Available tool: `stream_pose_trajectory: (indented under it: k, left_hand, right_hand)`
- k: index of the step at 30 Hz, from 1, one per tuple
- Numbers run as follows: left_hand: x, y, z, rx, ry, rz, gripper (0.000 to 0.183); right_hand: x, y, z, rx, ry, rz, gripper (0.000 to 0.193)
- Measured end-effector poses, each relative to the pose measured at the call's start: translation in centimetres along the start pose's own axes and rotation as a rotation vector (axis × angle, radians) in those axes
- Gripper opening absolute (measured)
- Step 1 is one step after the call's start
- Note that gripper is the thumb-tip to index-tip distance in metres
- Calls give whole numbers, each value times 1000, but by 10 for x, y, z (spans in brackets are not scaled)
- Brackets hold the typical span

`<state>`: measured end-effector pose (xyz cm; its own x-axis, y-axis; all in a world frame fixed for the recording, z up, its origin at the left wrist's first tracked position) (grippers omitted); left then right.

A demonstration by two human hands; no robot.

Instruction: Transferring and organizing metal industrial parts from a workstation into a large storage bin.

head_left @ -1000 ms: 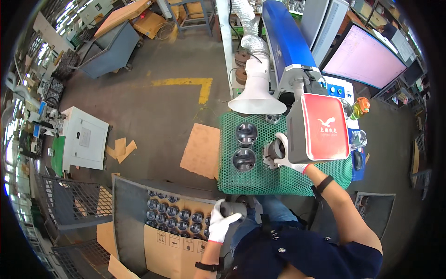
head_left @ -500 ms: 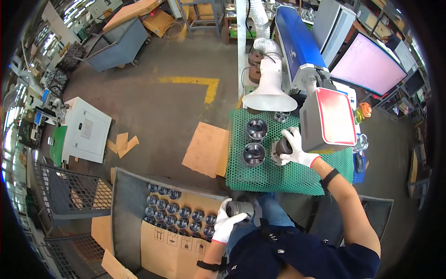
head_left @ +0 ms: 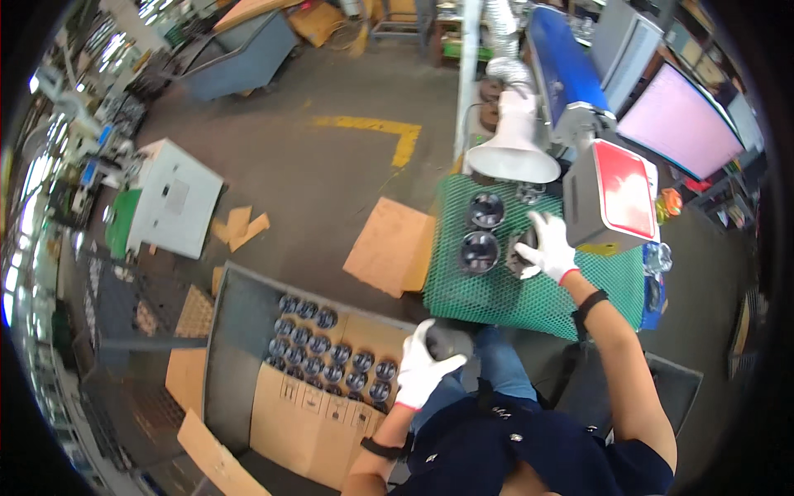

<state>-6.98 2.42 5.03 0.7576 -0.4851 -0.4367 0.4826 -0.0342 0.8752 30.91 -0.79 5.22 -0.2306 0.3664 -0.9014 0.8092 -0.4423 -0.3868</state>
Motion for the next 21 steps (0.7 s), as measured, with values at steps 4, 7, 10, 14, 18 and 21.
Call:
stream_pose_trajectory:
  k: [4, 7, 10, 14, 18, 21]
  left_hand:
    - [-11, 46, 14, 32, 41, -131, 100]
    - [-2, 36, 25, -73, 65, -92, 99]
    - [33, -16, 34, -246, 62, 161, 99]
    - [83, -30, 40, -513, -11, 606, 91]
    - [112, 1, 45, -777, -143, 1104, 73]
    - [141, -20, 43, -857, -291, 1311, 58]
  right_hand:
    - [-40, -51, 22, -37, 79, 19, 82]
    - [-29, -38, 88, -218, 271, 83, 73]
    - [-14, -35, 149, -154, -135, -241, 53]
    - [-1, -51, 195, 476, -891, -1151, 52]
    - [-23, -77, 194, 675, -988, -1492, 54]
    - [-12, -64, 185, 704, -1050, -1438, 51]
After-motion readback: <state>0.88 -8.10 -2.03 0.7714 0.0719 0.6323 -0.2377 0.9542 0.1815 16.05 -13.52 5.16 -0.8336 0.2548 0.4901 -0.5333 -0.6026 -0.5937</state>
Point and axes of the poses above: each hand's wrist, its own z-axis away from the middle knuckle, its own x-axis out of the palm, y = z × x, the point moved 4 cm from there along -z, towards the middle knuckle, and after that the axes turned 6 degrees about y, right-handed, at the moved point
